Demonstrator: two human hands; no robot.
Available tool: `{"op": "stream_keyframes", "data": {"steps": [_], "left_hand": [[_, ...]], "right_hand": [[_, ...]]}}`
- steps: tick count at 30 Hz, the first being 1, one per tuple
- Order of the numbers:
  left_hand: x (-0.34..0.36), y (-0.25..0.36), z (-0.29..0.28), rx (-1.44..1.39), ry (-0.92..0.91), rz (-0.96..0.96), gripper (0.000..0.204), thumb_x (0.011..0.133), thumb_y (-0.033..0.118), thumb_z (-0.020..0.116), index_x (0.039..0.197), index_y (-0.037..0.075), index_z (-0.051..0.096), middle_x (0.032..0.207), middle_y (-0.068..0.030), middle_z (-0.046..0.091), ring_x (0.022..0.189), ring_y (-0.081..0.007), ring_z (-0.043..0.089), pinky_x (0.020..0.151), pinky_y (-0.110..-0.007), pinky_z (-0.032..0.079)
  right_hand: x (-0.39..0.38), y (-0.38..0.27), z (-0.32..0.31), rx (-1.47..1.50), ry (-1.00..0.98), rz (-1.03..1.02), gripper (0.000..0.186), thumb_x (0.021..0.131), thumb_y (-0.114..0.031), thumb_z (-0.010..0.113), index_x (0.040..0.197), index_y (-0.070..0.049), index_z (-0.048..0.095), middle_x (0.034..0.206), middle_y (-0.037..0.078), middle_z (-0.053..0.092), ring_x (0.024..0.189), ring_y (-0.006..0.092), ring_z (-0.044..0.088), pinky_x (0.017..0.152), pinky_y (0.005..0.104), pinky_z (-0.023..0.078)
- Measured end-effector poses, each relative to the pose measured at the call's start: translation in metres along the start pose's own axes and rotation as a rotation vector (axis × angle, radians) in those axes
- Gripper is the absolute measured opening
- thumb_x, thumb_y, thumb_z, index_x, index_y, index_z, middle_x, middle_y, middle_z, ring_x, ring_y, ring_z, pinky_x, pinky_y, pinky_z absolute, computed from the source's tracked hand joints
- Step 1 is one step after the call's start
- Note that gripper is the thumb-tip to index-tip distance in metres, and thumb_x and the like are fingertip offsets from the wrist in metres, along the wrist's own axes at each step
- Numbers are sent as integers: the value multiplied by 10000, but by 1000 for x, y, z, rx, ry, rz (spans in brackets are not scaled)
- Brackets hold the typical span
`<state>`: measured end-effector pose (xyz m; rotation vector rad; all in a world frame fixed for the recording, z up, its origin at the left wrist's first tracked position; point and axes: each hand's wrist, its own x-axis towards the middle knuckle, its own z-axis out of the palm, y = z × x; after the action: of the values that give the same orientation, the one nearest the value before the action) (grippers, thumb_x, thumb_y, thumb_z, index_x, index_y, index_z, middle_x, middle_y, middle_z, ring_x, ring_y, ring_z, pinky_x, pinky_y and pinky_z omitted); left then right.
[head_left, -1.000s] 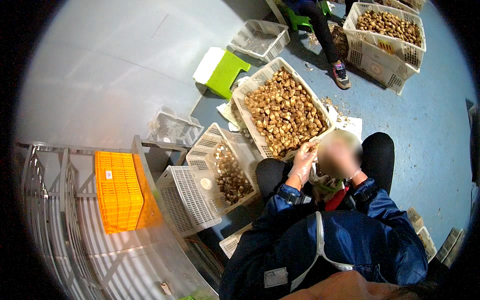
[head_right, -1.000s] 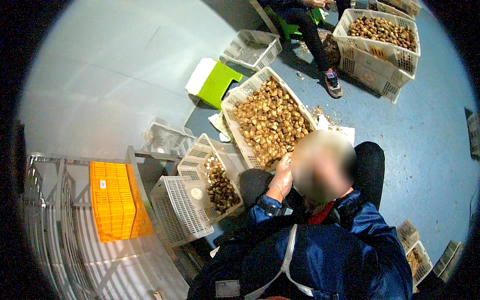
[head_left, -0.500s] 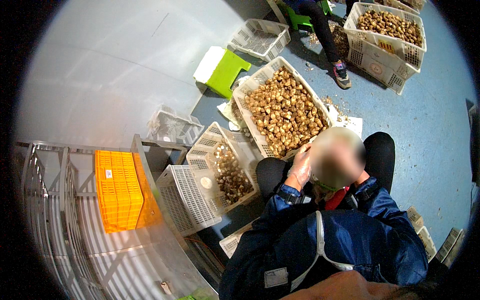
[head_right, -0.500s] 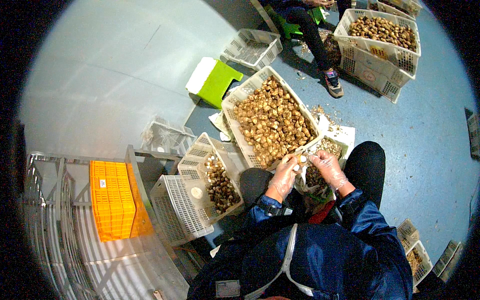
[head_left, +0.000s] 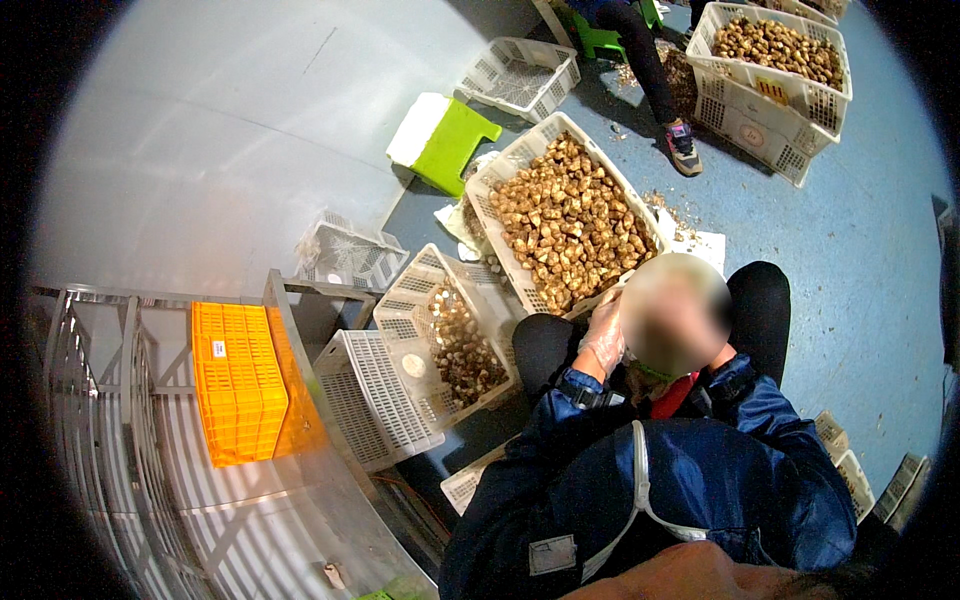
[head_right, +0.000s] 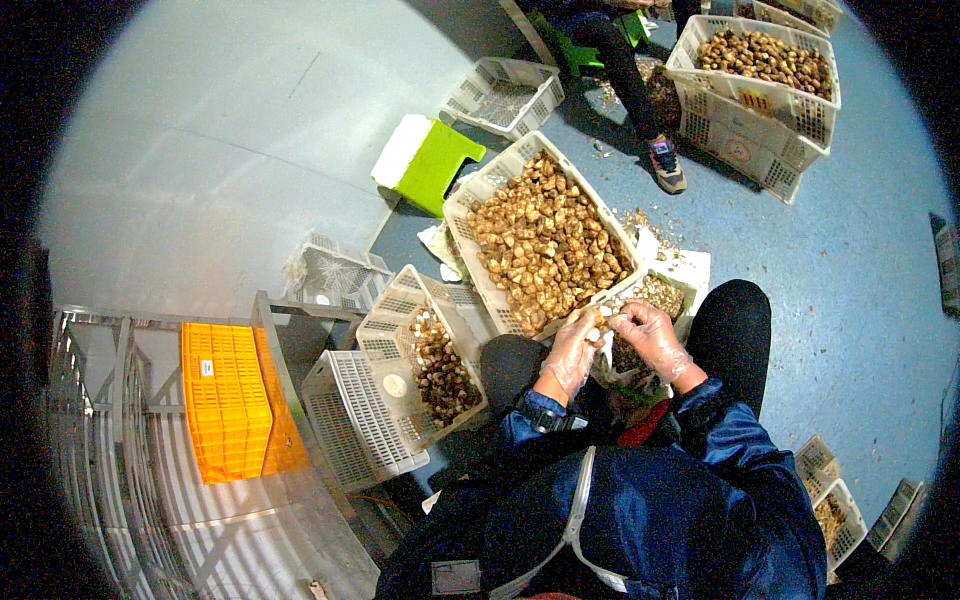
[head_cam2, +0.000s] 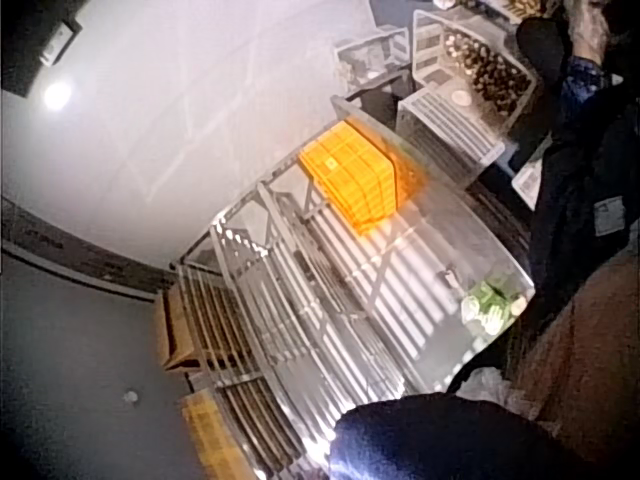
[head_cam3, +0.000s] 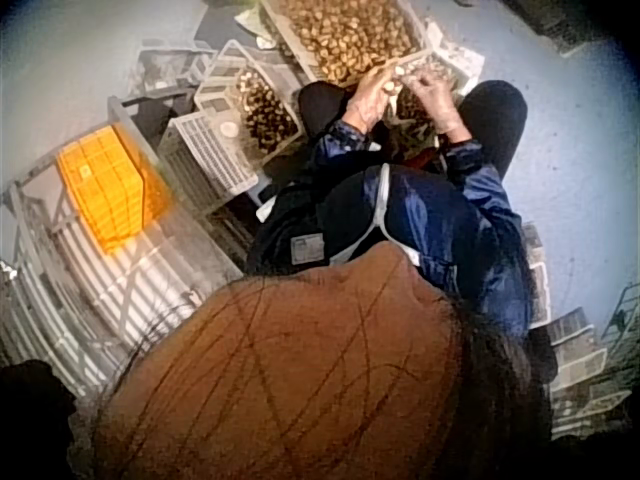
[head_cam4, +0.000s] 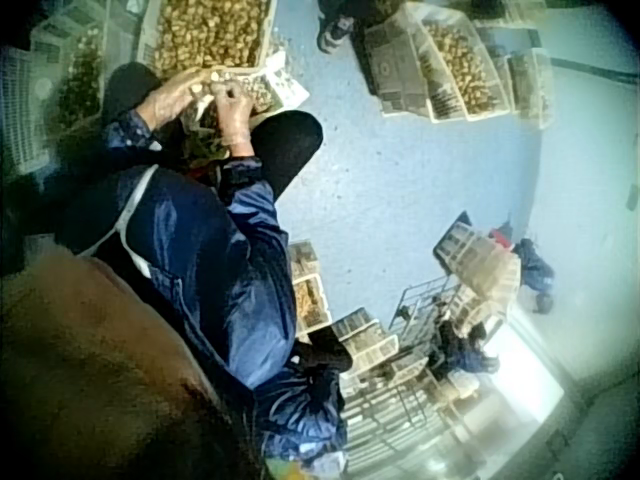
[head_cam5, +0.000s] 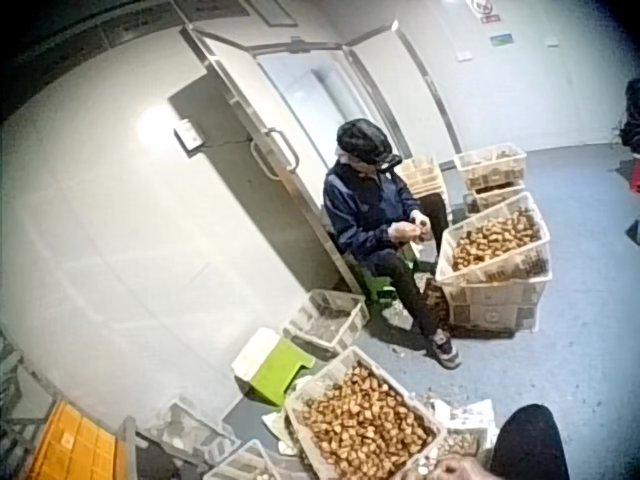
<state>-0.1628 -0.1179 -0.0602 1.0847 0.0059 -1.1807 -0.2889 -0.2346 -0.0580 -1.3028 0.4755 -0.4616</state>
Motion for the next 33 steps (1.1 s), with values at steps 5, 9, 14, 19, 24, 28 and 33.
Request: {"op": "stream_keyframes", "data": {"steps": [5, 9, 14, 19, 24, 28, 33], "left_hand": [[5, -3, 2, -167, -119, -31, 466, 957, 279, 586, 1311, -4, 478, 1164, -88, 617, 1023, -155, 605, 889, -306, 501], [4, -5, 2, -154, -111, -75, 403, 960, 276, 580, 1245, -5, 537, 1137, -82, 625, 1005, -156, 612, 875, -302, 507], [14, -13, -7, -234, -153, -92, 385, 958, 268, 582, 1225, -7, 540, 1124, -81, 627, 987, -166, 618, 861, -305, 513], [18, -22, -23, -153, -88, -104, 412, 966, 287, 566, 1255, -2, 516, 1163, -96, 610, 1041, -178, 598, 884, -318, 503], [22, -25, -30, -198, -89, -124, 397, 970, 318, 554, 1236, 25, 525, 1113, -80, 606, 984, -164, 584, 822, -298, 486], [8, -11, -15, -123, -61, -120, 322, 973, 319, 553, 1158, 56, 556, 953, -32, 624, 784, -104, 585, 644, -237, 474], [1, -5, -4, 55, -87, -96, 240, 976, 298, 553, 1060, 73, 572, 823, 10, 589, 652, -60, 528, 548, -195, 422]], "right_hand": [[-12, 38, -24, 457, -277, 56, 411, 1052, -248, 348, 1426, -80, 322, 1326, 65, 466, 1198, 174, 473, 1025, 318, 410], [-14, 32, -22, 580, -296, 71, 407, 1052, -252, 348, 1418, -76, 334, 1304, 63, 475, 1177, 166, 484, 1022, 307, 411], [-5, 84, -42, 342, -295, 44, 390, 1048, -255, 355, 1392, -71, 348, 1261, 61, 487, 1138, 166, 493, 1002, 301, 414], [-4, 64, -27, 218, -179, 35, 283, 1028, -248, 416, 1248, -70, 430, 1118, 26, 507, 1011, 132, 493, 898, 283, 428], [-1, 62, -27, 232, -165, 78, 199, 1007, -240, 478, 1104, -70, 512, 975, -9, 528, 885, 99, 493, 794, 264, 443], [3, 12, -11, -364, -42, 111, 175, 979, -222, 550, 910, -64, 581, 804, -52, 528, 747, 62, 471, 679, 246, 440], [-1, 19, -6, 27, 56, -14, 208, 934, -169, 607, 776, -56, 534, 712, -78, 474, 691, 42, 412, 610, 232, 389]]}}
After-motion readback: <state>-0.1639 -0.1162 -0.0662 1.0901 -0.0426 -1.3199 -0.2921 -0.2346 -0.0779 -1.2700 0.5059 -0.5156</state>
